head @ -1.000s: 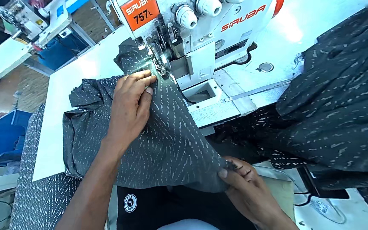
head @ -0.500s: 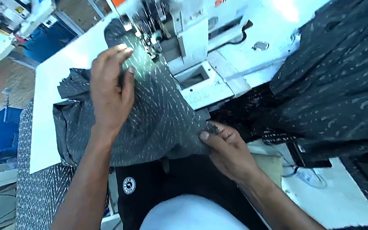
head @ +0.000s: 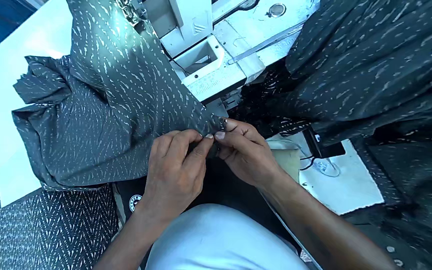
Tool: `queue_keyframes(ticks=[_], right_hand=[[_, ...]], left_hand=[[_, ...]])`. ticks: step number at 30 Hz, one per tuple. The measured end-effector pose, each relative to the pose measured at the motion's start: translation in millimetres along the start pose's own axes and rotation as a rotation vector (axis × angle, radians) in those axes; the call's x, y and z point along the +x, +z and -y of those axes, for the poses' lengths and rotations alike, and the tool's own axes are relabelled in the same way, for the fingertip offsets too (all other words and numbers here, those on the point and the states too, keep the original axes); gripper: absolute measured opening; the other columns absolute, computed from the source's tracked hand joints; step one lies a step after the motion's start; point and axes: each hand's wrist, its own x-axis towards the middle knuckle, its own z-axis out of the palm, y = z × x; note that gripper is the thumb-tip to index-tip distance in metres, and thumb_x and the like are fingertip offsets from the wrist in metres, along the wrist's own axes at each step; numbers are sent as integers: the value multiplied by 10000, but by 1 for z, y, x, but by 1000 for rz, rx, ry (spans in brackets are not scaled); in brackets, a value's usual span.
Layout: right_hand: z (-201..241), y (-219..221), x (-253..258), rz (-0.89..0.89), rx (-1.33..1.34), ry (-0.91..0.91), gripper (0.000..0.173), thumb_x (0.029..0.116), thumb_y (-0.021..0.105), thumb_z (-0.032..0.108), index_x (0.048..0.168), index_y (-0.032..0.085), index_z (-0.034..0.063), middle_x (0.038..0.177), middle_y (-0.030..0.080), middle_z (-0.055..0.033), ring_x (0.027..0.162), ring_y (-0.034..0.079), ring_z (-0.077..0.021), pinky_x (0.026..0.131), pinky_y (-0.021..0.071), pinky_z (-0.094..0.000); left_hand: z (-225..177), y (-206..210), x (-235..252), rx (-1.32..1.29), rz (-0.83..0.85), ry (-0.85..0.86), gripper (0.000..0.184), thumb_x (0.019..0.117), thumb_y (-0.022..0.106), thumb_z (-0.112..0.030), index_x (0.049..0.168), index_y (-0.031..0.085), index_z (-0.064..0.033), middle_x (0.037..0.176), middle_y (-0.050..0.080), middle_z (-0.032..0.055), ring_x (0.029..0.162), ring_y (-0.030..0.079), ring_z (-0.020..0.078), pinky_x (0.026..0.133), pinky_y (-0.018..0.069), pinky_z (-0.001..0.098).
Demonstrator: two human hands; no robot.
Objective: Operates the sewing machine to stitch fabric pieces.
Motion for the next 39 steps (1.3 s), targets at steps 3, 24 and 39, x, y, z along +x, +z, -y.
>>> queue_keyframes(ticks=[3, 24, 39], right_hand=[[3, 3, 2, -3, -41, -17, 263, 1052, 546, 295, 1067, 690, 75, 917, 687, -34, 789, 653, -65, 717, 562, -233], [-2, 12, 17, -196, -88, 76, 186, 989, 644, 221, 1105, 697, 85, 947, 715, -109, 831, 712, -147, 746, 616, -319], [11, 60, 102, -128, -149, -102, 245, 1097, 447, 220, 1180, 616, 63, 977, 676, -105, 838, 690, -160, 728, 609, -349]], left_hand=[[-1, -1, -1, 105, 22, 56, 267, 975, 610, -148, 1206, 744, -133, 1194, 649, 87, 1101, 581, 260, 959, 443, 435], [94, -56, 91, 58, 25, -409, 535, 1085, 305, -396, 1512, 509, -145, 1620, 405, 33, 1503, 334, 268, 1190, 306, 537], [199, -58, 184, 150, 233, -343, 669, 1055, 249, -494, 1535, 457, -77, 1663, 322, 134, 1569, 209, 318, 1227, 176, 635]])
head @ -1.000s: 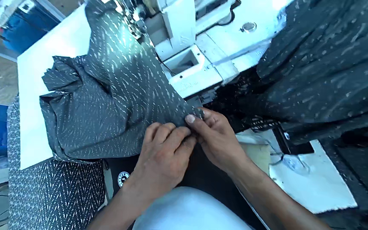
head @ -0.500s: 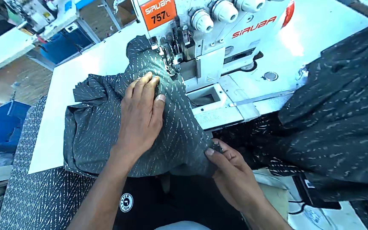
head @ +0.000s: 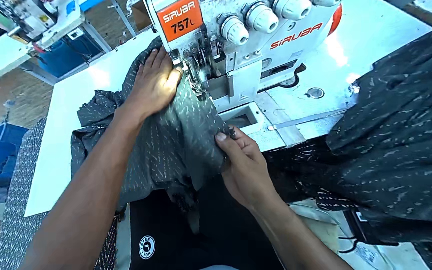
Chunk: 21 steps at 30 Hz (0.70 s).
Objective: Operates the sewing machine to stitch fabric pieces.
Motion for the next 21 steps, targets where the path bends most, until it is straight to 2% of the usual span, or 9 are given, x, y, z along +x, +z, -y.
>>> queue_keyframes(ticks=[6, 7, 9, 11, 13, 14, 16, 19, 21], right_hand=[[0, 26, 18, -77, -89, -20, 236, 1106, 451, 232, 1138, 610, 61, 932, 660, -92, 778, 677, -152, 659, 594, -324], [-1, 28, 19, -95, -111, -16, 232, 1104, 459, 243, 1108, 607, 63, 895, 643, -90, 739, 659, -151, 621, 575, -315], [-4, 32, 18, -117, -135, -13, 241, 1103, 469, 264, 1078, 608, 68, 870, 637, -88, 718, 649, -153, 604, 565, -312], [-5, 32, 16, -129, -167, -20, 248, 1103, 472, 278, 1072, 618, 80, 848, 636, -82, 694, 643, -150, 579, 555, -303], [-7, 30, 16, -143, -210, -32, 248, 1101, 479, 281, 1055, 628, 89, 807, 621, -76, 644, 618, -147, 528, 525, -294], [-8, 28, 17, -145, -224, -45, 245, 1100, 481, 274, 1039, 630, 89, 787, 611, -72, 622, 602, -142, 508, 509, -285], [-9, 24, 17, -131, -242, -67, 240, 1099, 478, 254, 1009, 620, 84, 738, 581, -69, 571, 564, -137, 464, 468, -264], [-9, 21, 14, -85, -246, -95, 238, 1107, 449, 239, 985, 590, 90, 712, 533, -49, 533, 504, -108, 440, 415, -224], [-7, 22, 14, -69, -208, -96, 242, 1110, 449, 258, 1016, 588, 83, 752, 557, -57, 557, 534, -108, 476, 468, -231]], left_hand=[[24, -13, 42, -21, 66, 118, 606, 1064, 232, -392, 1521, 480, -80, 1625, 390, 148, 1568, 215, 326, 1248, 107, 619], [29, -13, 48, -27, 25, 172, 591, 1068, 251, -402, 1480, 529, -82, 1579, 457, 148, 1545, 278, 326, 1247, 136, 608], [35, -9, 56, 35, -168, 250, 541, 1042, 352, -427, 1320, 637, -60, 1377, 613, 176, 1400, 477, 343, 1180, 292, 577], [24, -9, 39, 41, -443, 225, 434, 981, 519, -310, 1245, 652, 8, 1279, 652, 220, 1289, 565, 368, 1102, 393, 556], [-11, -12, -8, -165, -636, 166, 288, 983, 564, -129, 1207, 648, 31, 1180, 674, 163, 1144, 640, 240, 1005, 520, 402], [-35, -12, -40, -309, -638, 137, 247, 1017, 540, -114, 1197, 623, 32, 1125, 657, 123, 1047, 647, 171, 913, 553, 335], [-71, -3, -93, -516, -532, 124, 237, 1036, 529, -161, 1173, 625, 6, 1088, 649, 73, 982, 645, 132, 823, 567, 312], [-70, 20, -106, -440, -413, 140, 273, 948, 645, -278, 1136, 758, -115, 1147, 684, 29, 1095, 584, 169, 914, 466, 354], [-57, 23, -98, -364, -390, 177, 263, 920, 669, -304, 1120, 781, -176, 1145, 659, 16, 1108, 537, 182, 933, 409, 364]])
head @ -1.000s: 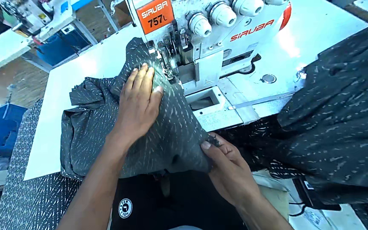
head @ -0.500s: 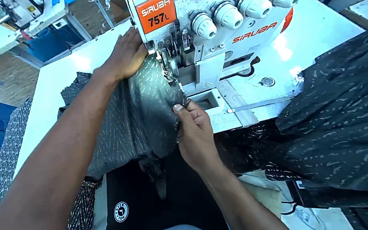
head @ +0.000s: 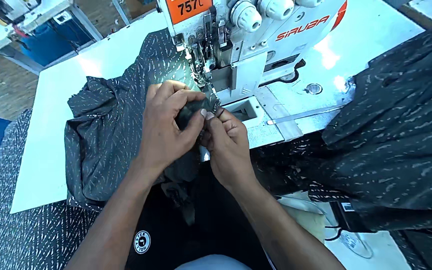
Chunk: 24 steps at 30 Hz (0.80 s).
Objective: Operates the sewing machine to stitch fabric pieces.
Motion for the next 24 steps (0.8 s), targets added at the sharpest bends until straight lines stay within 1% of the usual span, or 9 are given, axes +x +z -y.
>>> queue_keyframes(ticks=[2, 5, 8, 11, 13, 15, 17, 20, 24], right_hand=[[2, 1, 0, 8, 49, 6, 245, 1111, 452, 262, 1031, 578, 68, 801, 599, -73, 617, 600, -120, 559, 548, -266], [3, 2, 0, 1, 70, 14, 245, 1110, 458, 256, 1048, 587, 57, 866, 644, -94, 699, 668, -149, 651, 605, -316], [4, 2, 1, 7, 68, 15, 243, 1109, 457, 255, 1044, 582, 58, 871, 651, -91, 699, 675, -151, 670, 609, -321], [5, 3, 1, 4, 50, 7, 256, 1110, 449, 270, 1034, 575, 61, 850, 652, -85, 689, 676, -149, 667, 609, -320], [5, 8, 6, -33, 73, 19, 243, 1106, 462, 228, 1029, 586, 34, 864, 691, -101, 732, 718, -170, 722, 631, -348], [4, 13, 13, -71, 104, 26, 238, 1098, 468, 174, 1029, 599, -12, 867, 715, -138, 759, 744, -213, 752, 649, -389], [6, 15, 15, -72, 121, 34, 244, 1101, 465, 165, 1051, 603, -31, 893, 732, -161, 779, 758, -235, 767, 655, -395], [8, 12, 8, -24, 84, 56, 278, 1111, 454, 228, 1095, 615, 3, 963, 748, -150, 830, 763, -234, 796, 643, -378], [4, 12, 3, 9, 54, 61, 281, 1114, 438, 220, 1145, 609, -1, 1029, 747, -156, 875, 765, -245, 816, 643, -383]], left_hand=[[6, -3, 3, -7, 33, 24, 261, 922, 655, -290, 1128, 781, -188, 1139, 645, 5, 1109, 522, 180, 935, 400, 363], [9, -7, 3, -32, 70, 45, 290, 906, 634, -263, 1145, 778, -186, 1148, 627, 2, 1124, 510, 186, 948, 398, 370], [10, -11, 2, -43, 123, 47, 334, 908, 618, -257, 1198, 762, -180, 1194, 602, 2, 1150, 493, 196, 960, 392, 378], [12, -12, 4, -40, 139, 66, 343, 904, 606, -261, 1200, 764, -189, 1190, 612, -2, 1148, 499, 194, 980, 386, 389], [16, -15, 7, -48, 175, 78, 342, 929, 593, -243, 1224, 757, -184, 1209, 600, 7, 1163, 486, 201, 988, 371, 395], [25, -15, 12, -57, 191, 112, 345, 939, 574, -237, 1228, 756, -201, 1216, 605, 11, 1183, 479, 207, 1017, 354, 414], [32, -17, 19, -65, 214, 142, 354, 949, 542, -232, 1232, 754, -212, 1221, 600, 15, 1192, 473, 209, 1028, 340, 423], [39, -23, 27, -90, 272, 152, 365, 972, 513, -244, 1244, 754, -214, 1250, 592, 24, 1231, 465, 210, 1068, 330, 425], [45, -25, 30, -119, 303, 160, 356, 993, 507, -249, 1242, 760, -227, 1282, 583, 34, 1270, 454, 214, 1101, 320, 431]])
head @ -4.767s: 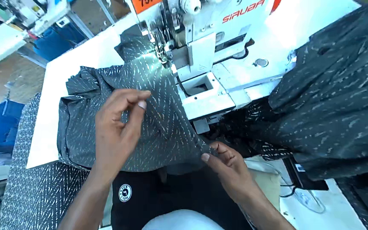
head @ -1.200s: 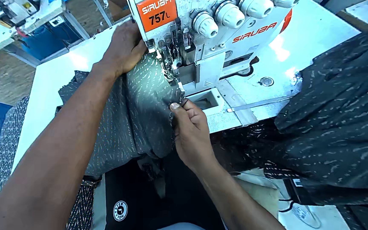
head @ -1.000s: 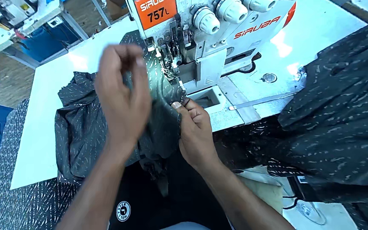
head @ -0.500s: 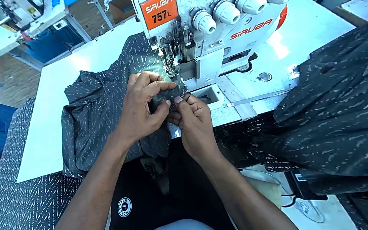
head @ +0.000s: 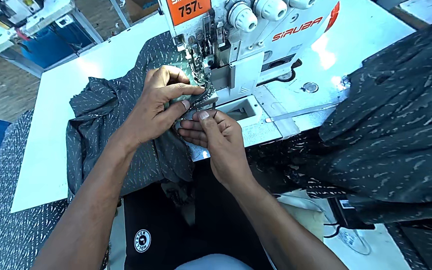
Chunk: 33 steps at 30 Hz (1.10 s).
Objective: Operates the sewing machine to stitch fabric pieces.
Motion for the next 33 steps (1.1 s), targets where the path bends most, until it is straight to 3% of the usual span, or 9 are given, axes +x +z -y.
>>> queue_keyframes(ticks=[10, 14, 17, 21, 25, 27, 29, 31, 33], right_hand=[[-2, 8, -7, 166, -156, -9, 232, 1090, 432, 79, 1213, 613, 0, 1104, 751, -143, 978, 758, -255, 891, 638, -395], [-4, -12, -20, 101, -535, -345, 184, 1030, 566, 93, 1198, 621, 37, 1002, 758, -28, 854, 745, -122, 733, 654, -296], [4, -26, 2, 6, -937, -598, 347, 999, 625, 136, 1325, 599, 22, 852, 739, -26, 706, 713, -110, 615, 621, -313], [19, -16, 30, 27, -1400, -606, 467, 996, 562, 179, 1463, 588, 182, 617, 602, -75, 484, 571, -293, 427, 426, -473], [22, -38, 41, -121, -1178, -768, 285, 980, 556, 62, 1162, 767, 126, 802, 735, -97, 593, 652, -228, 514, 504, -440], [22, -39, 56, -253, -1113, -778, 258, 987, 553, 66, 1127, 766, 104, 816, 737, -89, 602, 637, -183, 543, 496, -379], [24, -33, 63, -307, -1092, -789, 262, 974, 567, 60, 1144, 765, 91, 802, 727, -93, 585, 612, -180, 538, 484, -367], [30, -30, 46, -228, -1070, -829, 279, 950, 568, 37, 1160, 750, 63, 783, 702, -91, 564, 588, -169, 507, 477, -353], [35, -35, 19, -75, -922, -848, 250, 946, 583, 74, 1135, 746, 86, 850, 718, -23, 657, 634, -82, 582, 546, -272]], left_hand=[[34, -5, 10, -25, -57, 66, 371, 1011, 557, -344, 1247, 670, -81, 1393, 590, 78, 1388, 446, 240, 1196, 291, 443], [23, -9, -11, 119, -79, 27, 567, 926, 629, -541, 1304, 685, -122, 1400, 576, 66, 1323, 468, 269, 1124, 353, 494], [-12, -3, -28, 269, -53, -2, 441, 927, 723, -304, 1319, 678, -106, 1320, 594, 96, 1208, 517, 298, 1024, 421, 464], [-48, 8, -42, 186, -104, -37, 274, 1019, 527, -55, 1205, 728, -65, 1140, 649, 81, 1031, 628, 149, 882, 547, 279], [-68, 35, -39, -91, -147, -107, 332, 1017, 523, -46, 1312, 674, -26, 1189, 640, 99, 1014, 633, 113, 853, 557, 241], [-74, 42, -26, -137, -155, -111, 401, 1028, 514, -42, 1421, 589, -14, 1298, 605, 132, 1033, 647, 125, 866, 567, 249], [-73, 38, -16, -100, -250, -70, 358, 1031, 507, -39, 1368, 625, -12, 1276, 642, 120, 986, 671, 111, 822, 584, 247], [-70, 24, -19, -9, -310, -6, 321, 1044, 512, -87, 1328, 645, -19, 1257, 640, 101, 912, 668, 105, 739, 599, 257], [-66, 1, -28, 131, -201, 84, 366, 1034, 518, -200, 1351, 644, -70, 1393, 599, 75, 1073, 649, 147, 843, 591, 325]])
